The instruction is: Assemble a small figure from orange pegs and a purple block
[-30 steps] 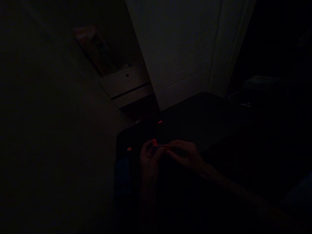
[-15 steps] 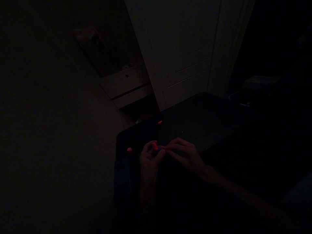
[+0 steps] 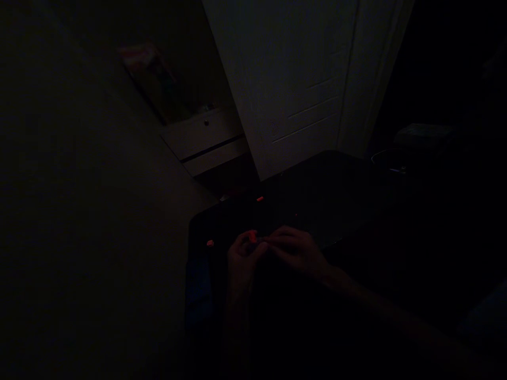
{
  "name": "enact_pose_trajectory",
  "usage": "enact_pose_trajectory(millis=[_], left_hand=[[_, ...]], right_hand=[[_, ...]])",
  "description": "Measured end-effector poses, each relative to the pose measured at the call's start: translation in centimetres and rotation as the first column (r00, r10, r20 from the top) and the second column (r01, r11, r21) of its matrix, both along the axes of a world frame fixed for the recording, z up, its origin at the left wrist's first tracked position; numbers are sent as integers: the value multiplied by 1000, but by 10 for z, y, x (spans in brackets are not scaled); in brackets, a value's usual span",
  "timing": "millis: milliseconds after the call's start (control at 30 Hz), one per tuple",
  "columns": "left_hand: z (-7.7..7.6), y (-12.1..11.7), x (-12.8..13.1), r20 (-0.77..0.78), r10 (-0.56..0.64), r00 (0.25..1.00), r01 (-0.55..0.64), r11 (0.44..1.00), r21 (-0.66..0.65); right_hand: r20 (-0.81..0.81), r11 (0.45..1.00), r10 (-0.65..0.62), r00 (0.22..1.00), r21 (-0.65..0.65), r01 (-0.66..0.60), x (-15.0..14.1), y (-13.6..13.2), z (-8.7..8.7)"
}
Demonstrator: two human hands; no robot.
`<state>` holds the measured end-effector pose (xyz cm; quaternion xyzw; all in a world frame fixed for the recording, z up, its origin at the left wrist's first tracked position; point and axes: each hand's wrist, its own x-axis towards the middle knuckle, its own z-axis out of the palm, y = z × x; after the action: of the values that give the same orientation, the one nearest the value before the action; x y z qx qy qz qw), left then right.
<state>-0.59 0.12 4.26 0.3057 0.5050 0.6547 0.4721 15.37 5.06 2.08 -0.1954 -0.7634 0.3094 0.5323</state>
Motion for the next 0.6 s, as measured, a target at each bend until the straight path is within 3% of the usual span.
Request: enact_pose_trajectory(millis=[200, 433, 600], left_hand=[[-11, 8, -10, -133, -27, 991, 10, 992, -125], [-13, 14, -11, -205, -66, 976, 37, 989, -141], [-23, 21, -14, -322, -65, 945, 21, 990, -137]], right_hand=[[167, 998, -16, 986, -49, 25, 3, 10, -14], [354, 994, -108, 929, 59, 93, 6, 18, -22], [435, 992, -108, 894, -6, 123, 7, 21, -24]])
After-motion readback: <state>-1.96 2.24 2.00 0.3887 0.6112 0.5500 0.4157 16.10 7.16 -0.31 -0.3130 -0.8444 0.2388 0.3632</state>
